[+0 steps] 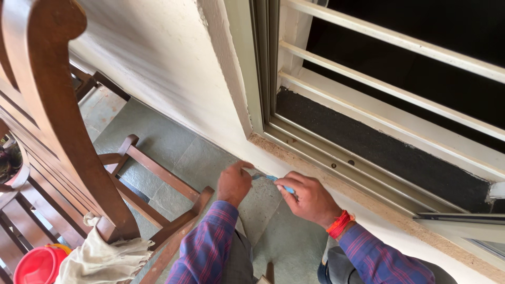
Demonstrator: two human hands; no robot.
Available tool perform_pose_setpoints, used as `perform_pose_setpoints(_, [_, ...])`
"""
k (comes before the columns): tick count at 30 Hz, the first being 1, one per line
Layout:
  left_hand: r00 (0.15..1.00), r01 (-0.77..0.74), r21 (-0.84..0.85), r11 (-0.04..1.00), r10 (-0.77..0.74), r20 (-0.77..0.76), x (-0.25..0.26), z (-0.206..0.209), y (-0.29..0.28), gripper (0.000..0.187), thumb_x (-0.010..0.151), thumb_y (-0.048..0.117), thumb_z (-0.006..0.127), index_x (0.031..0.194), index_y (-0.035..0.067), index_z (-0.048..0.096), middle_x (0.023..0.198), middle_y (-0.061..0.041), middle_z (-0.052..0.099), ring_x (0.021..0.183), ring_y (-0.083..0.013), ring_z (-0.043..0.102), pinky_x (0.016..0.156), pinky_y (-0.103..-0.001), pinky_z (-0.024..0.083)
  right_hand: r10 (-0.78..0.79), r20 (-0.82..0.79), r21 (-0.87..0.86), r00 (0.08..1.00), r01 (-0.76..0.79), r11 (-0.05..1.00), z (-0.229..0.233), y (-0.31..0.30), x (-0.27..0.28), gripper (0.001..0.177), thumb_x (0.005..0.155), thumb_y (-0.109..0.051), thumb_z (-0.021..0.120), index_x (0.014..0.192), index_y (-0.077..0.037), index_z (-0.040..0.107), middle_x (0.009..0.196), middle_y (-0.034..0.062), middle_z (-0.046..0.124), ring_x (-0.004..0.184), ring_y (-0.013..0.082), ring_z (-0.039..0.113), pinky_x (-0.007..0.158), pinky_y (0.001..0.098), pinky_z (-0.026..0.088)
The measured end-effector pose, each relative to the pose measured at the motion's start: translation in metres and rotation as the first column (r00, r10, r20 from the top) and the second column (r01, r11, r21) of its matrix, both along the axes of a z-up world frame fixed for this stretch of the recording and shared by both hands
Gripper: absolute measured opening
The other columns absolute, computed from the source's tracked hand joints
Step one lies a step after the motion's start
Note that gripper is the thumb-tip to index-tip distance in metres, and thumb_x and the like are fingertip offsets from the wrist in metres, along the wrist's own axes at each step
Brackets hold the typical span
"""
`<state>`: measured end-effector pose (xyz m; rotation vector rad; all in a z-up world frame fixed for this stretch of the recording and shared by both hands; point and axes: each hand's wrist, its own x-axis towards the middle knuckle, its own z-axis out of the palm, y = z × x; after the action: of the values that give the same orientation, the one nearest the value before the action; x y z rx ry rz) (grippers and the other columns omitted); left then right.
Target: The person uses a toothbrush to scrub the lower track of a sliding window frame. They repeatedly brush along the track and occasionally use their finger to remove debris.
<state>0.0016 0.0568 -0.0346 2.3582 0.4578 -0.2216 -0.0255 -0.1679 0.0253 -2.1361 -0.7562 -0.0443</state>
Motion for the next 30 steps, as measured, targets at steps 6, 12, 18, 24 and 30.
perform_pose_setpoints(6, [1.000,0.016,0.047,0.999,-0.016,0.009,0.004,0.000,-0.009,0.023,0.084,0.015,0.062,0.092,0.021,0.083,0.092,-0.014,0.078,0.089,-0.0343,0.075,0.086,-0.045,0.059,-0.115,0.152,0.098,0.982,0.100,0.990,-0.020,-0.006,0.004,0.014,0.098,-0.015,0.066,0.105,-0.004,0.071,0.092,0.0093,0.075,0.072,0.0147,0.075,0.059,0.0251,0.064])
perform_pose_setpoints(12, [0.988,0.154,0.180,0.972,-0.153,-0.019,0.006,0.008,-0.020,0.014,0.088,0.023,0.066,0.090,0.019,0.080,0.091,-0.013,0.076,0.085,-0.0347,0.074,0.081,-0.046,0.059,-0.341,0.192,0.134,0.921,0.319,0.938,-0.013,-0.028,0.027,0.017,0.101,-0.020,0.066,0.102,-0.004,0.072,0.085,0.0077,0.074,0.069,0.0147,0.074,0.053,0.0251,0.061])
perform_pose_setpoints(18, [0.973,0.190,0.198,0.962,-0.211,0.090,0.004,0.014,-0.031,0.015,0.087,0.012,0.061,0.086,0.015,0.076,0.088,-0.011,0.076,0.079,-0.0325,0.073,0.074,-0.045,0.059,-0.410,-0.030,0.186,0.911,0.408,0.894,0.008,-0.035,0.059,0.017,0.104,-0.019,0.063,0.107,-0.004,0.070,0.087,0.0085,0.073,0.072,0.0128,0.074,0.057,0.0240,0.060])
perform_pose_setpoints(24, [0.940,0.222,0.225,0.949,-0.270,0.210,0.005,0.007,-0.033,0.013,0.089,0.014,0.062,0.084,0.013,0.074,0.088,-0.009,0.074,0.077,-0.0327,0.072,0.070,-0.046,0.058,-0.343,-0.128,0.201,0.931,0.363,0.910,0.007,-0.004,0.071,0.022,0.101,-0.026,0.063,0.104,-0.005,0.068,0.087,0.0057,0.073,0.068,0.0123,0.073,0.054,0.0252,0.058])
perform_pose_setpoints(30, [0.934,0.231,0.223,0.947,-0.280,0.223,0.006,0.006,-0.033,0.012,0.090,0.014,0.062,0.085,0.013,0.073,0.089,-0.008,0.074,0.076,-0.0333,0.072,0.069,-0.046,0.058,-0.455,-0.044,-0.033,0.889,0.454,0.890,0.015,-0.032,0.071,0.032,0.107,-0.035,0.058,0.098,-0.006,0.069,0.070,0.0064,0.066,0.056,0.0168,0.063,0.051,0.0307,0.049])
